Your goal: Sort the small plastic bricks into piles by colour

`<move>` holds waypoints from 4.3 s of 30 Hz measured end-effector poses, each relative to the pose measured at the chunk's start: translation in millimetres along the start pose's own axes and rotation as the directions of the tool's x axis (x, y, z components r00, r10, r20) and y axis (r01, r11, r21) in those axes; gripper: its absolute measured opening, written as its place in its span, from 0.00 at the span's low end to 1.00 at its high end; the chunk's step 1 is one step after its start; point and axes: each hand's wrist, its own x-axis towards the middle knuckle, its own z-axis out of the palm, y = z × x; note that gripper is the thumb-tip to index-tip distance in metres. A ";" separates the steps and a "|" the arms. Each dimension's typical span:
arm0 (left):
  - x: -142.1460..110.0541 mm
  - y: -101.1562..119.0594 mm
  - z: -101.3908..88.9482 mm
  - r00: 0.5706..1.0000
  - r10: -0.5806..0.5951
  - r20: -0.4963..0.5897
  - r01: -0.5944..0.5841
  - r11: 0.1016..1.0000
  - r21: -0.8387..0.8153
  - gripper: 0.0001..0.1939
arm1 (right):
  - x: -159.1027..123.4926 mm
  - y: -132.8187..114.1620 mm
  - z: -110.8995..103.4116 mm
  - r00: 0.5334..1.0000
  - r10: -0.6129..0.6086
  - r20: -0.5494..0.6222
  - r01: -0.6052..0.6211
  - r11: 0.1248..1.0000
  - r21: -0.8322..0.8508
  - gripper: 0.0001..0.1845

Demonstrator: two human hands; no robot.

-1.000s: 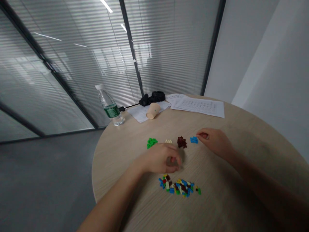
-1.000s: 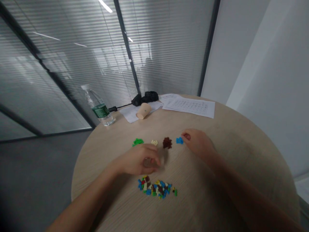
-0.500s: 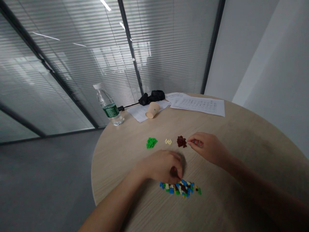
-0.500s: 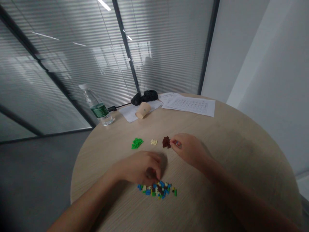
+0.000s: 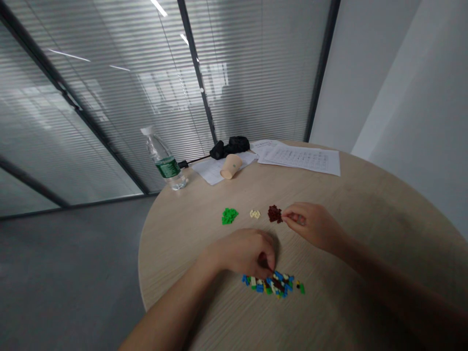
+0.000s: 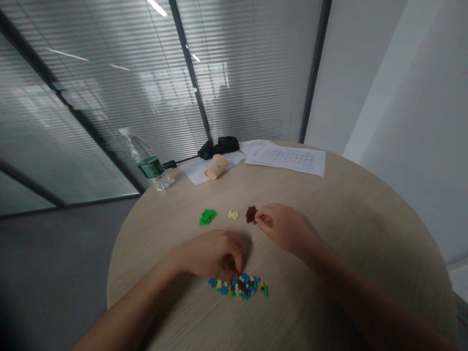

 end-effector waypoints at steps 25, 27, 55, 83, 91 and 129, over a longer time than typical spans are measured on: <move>0.5 -10.5 -8.2 0.804 -0.073 -0.590 0.031 0.996 -0.080 0.07 | -2.6 -34.7 10.3 0.967 0.203 0.153 -0.241 0.545 0.803 0.10; 0.9 -11.3 -7.3 0.808 -0.063 -0.585 0.030 0.997 -0.066 0.06 | -2.1 -32.5 11.8 0.966 0.209 0.150 -0.244 0.556 0.795 0.10; -8.6 -19.5 -16.8 0.859 -0.165 -0.485 0.308 0.922 0.232 0.07 | -2.0 -23.8 32.8 0.983 -0.182 0.019 0.178 0.976 0.128 0.11; -4.3 0.8 -5.6 0.994 -0.082 0.065 0.088 0.992 -0.086 0.05 | -7.2 -24.3 13.6 0.990 -0.132 -0.054 0.138 0.980 0.144 0.08; -5.0 -3.4 -8.6 0.989 -0.111 0.098 0.118 0.991 -0.067 0.07 | -7.5 -22.3 14.5 0.991 -0.131 -0.040 0.135 0.983 0.128 0.09; -11.5 -25.3 -13.8 0.867 -0.362 -0.342 0.445 0.871 0.207 0.05 | -3.4 -34.6 35.9 0.957 -0.280 0.074 0.273 0.958 0.087 0.09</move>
